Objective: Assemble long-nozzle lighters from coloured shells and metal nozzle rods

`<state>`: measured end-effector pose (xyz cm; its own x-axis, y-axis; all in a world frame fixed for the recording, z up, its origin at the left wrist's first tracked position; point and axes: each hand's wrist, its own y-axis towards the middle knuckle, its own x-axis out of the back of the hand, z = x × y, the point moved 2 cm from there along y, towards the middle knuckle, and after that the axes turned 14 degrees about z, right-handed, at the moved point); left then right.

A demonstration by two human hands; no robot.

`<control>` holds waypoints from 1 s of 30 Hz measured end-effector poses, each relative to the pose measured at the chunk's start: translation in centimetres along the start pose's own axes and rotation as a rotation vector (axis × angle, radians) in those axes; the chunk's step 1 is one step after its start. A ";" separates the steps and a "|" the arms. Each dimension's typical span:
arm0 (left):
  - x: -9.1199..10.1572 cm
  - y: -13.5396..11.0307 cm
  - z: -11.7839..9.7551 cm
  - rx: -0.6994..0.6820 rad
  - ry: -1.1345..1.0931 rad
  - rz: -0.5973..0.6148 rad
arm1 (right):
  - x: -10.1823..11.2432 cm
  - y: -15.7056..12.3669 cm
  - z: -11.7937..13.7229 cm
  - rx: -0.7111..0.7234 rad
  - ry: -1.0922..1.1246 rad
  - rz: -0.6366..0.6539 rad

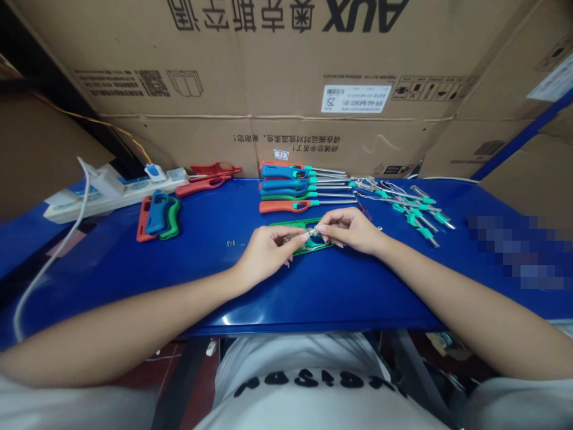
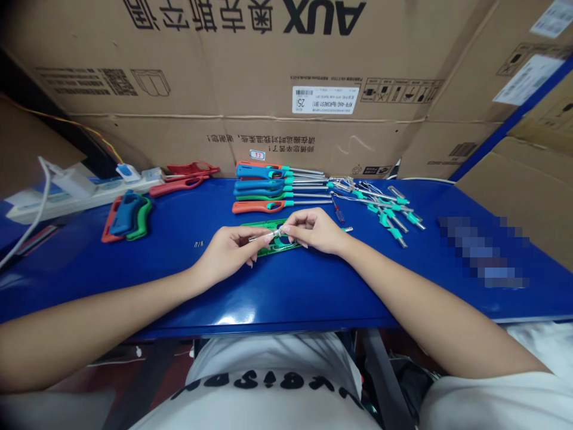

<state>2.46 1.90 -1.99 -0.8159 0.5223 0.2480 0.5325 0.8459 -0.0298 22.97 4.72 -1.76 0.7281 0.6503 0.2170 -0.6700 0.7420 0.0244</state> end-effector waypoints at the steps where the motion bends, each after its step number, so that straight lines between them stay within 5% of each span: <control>1: 0.0 0.0 0.0 0.000 0.002 -0.001 | 0.0 0.0 0.1 0.003 0.002 0.001; 15: 0.4 0.2 0.3 -0.033 0.069 0.062 | -0.1 0.2 0.1 -0.064 0.053 0.008; 30: 0.5 0.1 0.3 -0.064 0.104 0.057 | -1.3 -0.1 0.3 -0.082 0.011 -0.125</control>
<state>2.06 2.27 -2.15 -0.7581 0.5522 0.3469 0.5929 0.8052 0.0140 22.02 3.71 -1.77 0.8070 0.5530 0.2070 -0.5600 0.8280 -0.0289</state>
